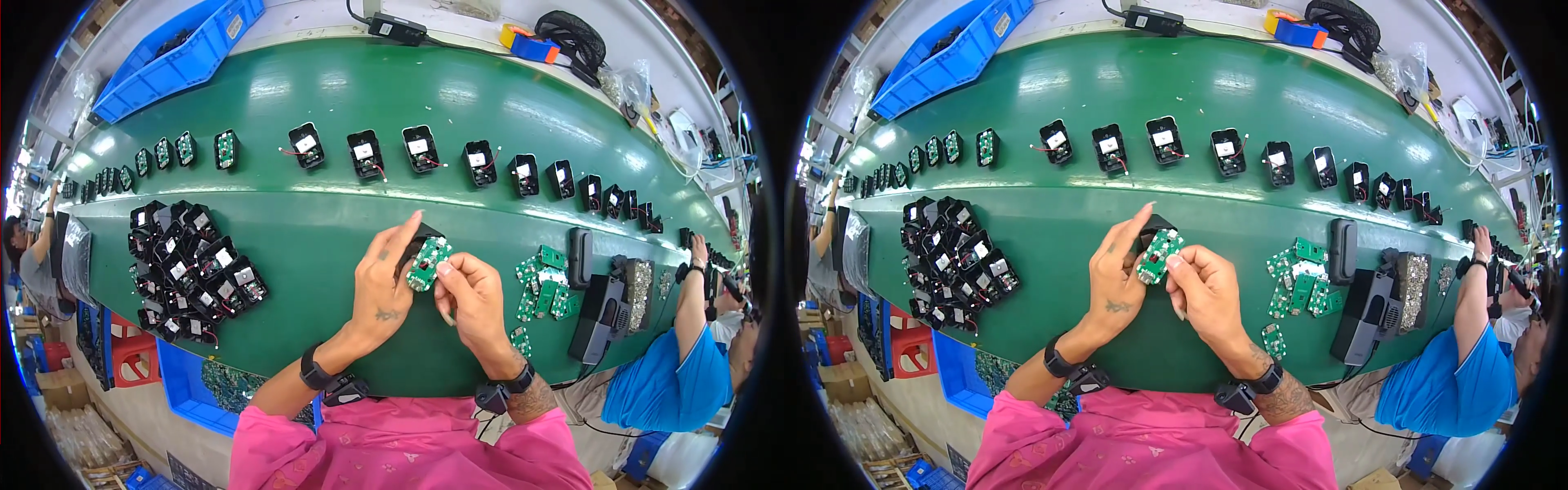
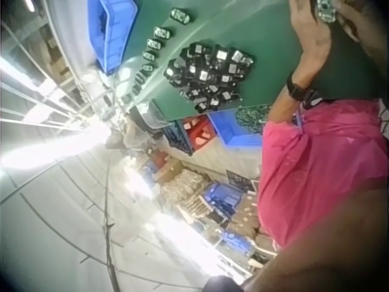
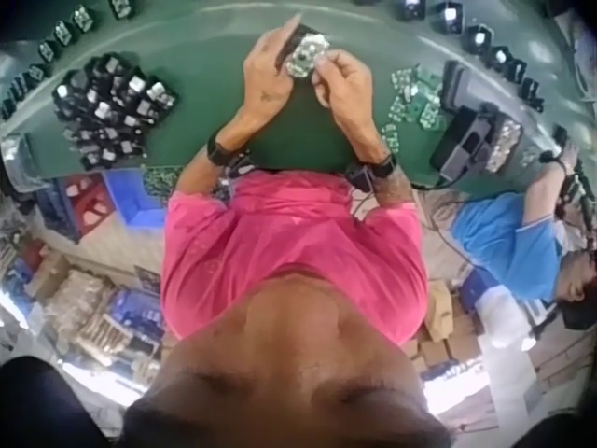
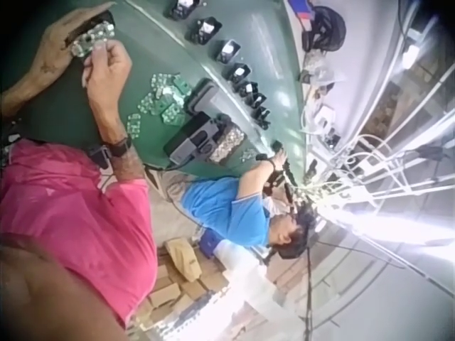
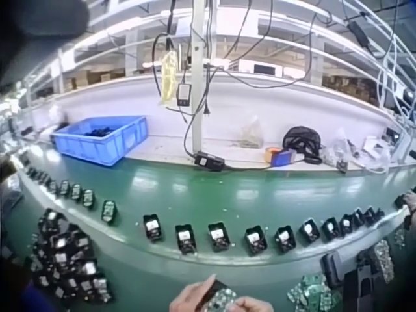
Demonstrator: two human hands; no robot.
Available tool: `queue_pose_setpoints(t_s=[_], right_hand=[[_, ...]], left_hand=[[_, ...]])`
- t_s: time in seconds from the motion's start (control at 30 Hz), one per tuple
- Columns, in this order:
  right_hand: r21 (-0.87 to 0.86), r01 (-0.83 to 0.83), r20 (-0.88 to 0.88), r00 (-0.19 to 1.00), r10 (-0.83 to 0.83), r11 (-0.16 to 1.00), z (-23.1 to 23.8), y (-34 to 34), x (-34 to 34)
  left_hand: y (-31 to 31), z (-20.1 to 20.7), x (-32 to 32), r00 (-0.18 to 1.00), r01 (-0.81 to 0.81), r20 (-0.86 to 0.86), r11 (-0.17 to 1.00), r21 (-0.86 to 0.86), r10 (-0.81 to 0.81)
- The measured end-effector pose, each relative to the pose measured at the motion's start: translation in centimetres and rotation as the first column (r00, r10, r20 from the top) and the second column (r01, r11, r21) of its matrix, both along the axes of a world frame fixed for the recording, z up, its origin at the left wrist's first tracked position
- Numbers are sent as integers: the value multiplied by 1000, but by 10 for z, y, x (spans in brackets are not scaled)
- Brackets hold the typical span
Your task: The person assembles electronic devices by hand, picking up a black plastic housing and a green circuit board, fitting the board into the housing, and pressing them together. The person then places the assembled device onto the green conveyor belt and repeats the process.
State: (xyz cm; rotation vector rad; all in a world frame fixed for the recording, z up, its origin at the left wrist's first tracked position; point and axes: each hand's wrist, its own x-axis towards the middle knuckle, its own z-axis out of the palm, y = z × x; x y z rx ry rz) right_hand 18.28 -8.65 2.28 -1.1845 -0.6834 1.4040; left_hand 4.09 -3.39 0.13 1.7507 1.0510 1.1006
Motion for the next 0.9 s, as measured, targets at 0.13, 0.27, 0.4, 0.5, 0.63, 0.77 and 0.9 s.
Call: queue_pose_setpoints(t_s=[0.13,0.27,0.4,0.5,0.63,0.77,0.9], right_hand=[[-44,-204,232,950,208,978,7,1,16],[18,-190,416,894,165,982,6,2,21],[47,-120,431,898,88,992,3,3,20],[54,-71,426,904,41,996,1,3,19],[115,0,487,871,-57,993,-5,7,20],[175,-17,615,782,-96,984,-7,6,10],[201,-55,787,604,-128,978,-5,4,4]], left_hand=[[-2,-4,-2,995,12,100,998,-57,-6],[3,9,-2,989,149,-13,984,100,-148],[6,7,-7,984,178,-47,975,131,-173],[10,6,-10,968,248,-71,963,107,-242],[9,6,-13,919,356,248,916,-185,-306],[1,5,-6,969,201,203,926,-320,-140],[2,0,-5,968,182,229,918,-351,-104]])
